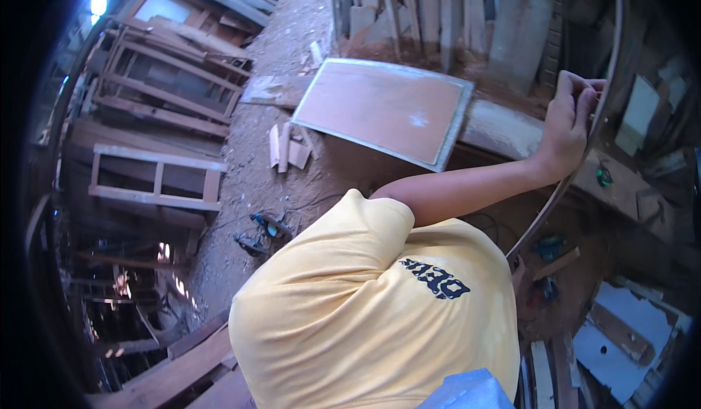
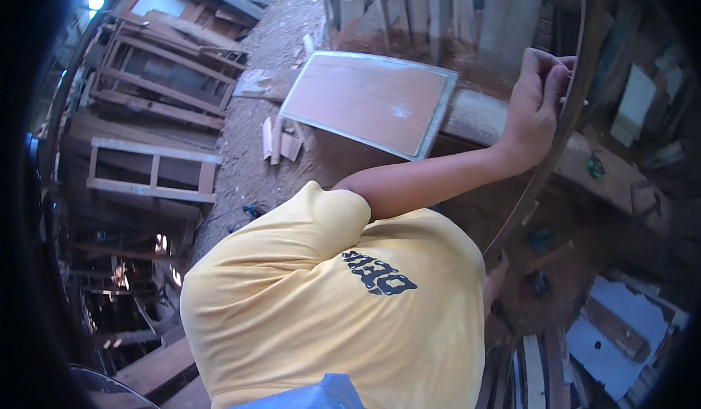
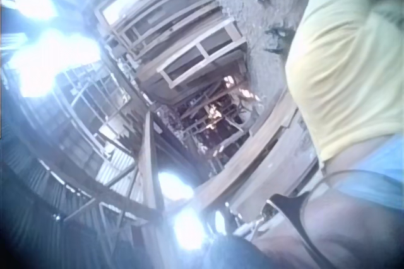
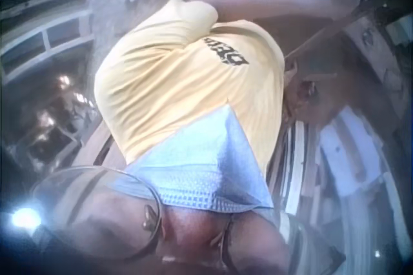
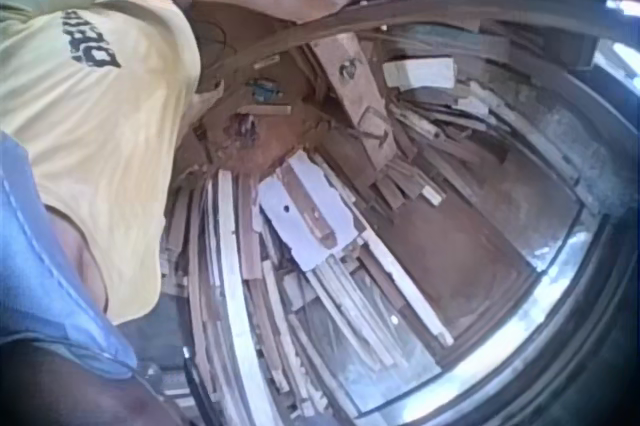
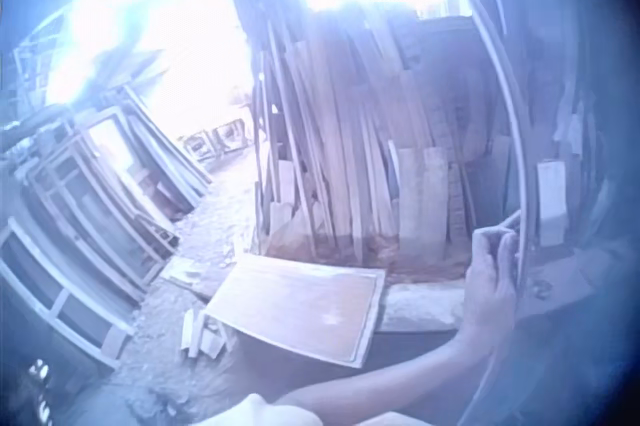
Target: The person aligns a curved wooden guide onto a board, taps it with a hammer, and cuts along the curve using a circular saw. The person then measures the cut board and a wooden door frame using a measuring tape.
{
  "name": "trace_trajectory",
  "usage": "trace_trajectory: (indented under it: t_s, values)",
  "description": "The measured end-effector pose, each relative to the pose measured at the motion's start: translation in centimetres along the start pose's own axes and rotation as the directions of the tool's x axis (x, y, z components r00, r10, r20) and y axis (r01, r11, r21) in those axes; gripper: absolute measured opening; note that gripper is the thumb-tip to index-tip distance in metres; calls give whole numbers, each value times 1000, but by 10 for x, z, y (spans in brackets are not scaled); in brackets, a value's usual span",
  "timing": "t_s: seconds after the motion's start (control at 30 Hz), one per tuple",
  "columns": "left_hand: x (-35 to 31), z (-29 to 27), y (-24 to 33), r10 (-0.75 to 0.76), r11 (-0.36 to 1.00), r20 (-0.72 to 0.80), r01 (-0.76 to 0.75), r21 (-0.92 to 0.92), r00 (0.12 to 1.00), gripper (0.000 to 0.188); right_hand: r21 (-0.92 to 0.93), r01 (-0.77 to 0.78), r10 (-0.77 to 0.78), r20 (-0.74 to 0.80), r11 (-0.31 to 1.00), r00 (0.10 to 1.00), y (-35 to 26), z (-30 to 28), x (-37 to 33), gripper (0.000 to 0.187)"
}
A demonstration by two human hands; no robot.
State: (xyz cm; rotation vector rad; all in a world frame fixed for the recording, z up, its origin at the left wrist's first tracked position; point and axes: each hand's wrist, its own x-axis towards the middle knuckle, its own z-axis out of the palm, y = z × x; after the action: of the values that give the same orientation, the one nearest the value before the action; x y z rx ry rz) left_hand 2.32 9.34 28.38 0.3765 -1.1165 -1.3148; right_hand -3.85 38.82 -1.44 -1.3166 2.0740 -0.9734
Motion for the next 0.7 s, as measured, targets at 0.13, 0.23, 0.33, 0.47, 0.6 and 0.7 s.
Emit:
trace_trajectory:
  t_s: [0.13, 0.23, 0.33, 0.47, 0.6, 0.7]
  values:
    - [16, -58, -6, 50, 985, -191, -17, 171, 980, 16, -85, 22, -7, 177, 996, 984, -21, 13, 24, 59]
    - [30, -118, -18, 134, 958, -304, -45, 283, 943, 20, -207, 66, 8, 336, 976, 942, -20, 40, 45, 55]
    - [36, -175, -10, 223, 945, -403, -95, 312, 888, 20, -458, 174, 119, 543, 872, 832, -11, 80, 65, 45]
    - [48, -261, 29, 279, 935, -567, -84, 345, 775, 19, -444, 254, -9, 483, 859, 875, -6, 95, 75, 37]
    - [53, -386, 12, 43, 856, -689, 329, 399, 724, 27, -313, 338, -262, 262, 887, 929, -25, 94, 77, 31]
    - [44, -449, -30, -372, 924, -649, 336, -185, 664, 38, -298, 314, -264, 198, 901, 944, -62, 85, 90, 26]
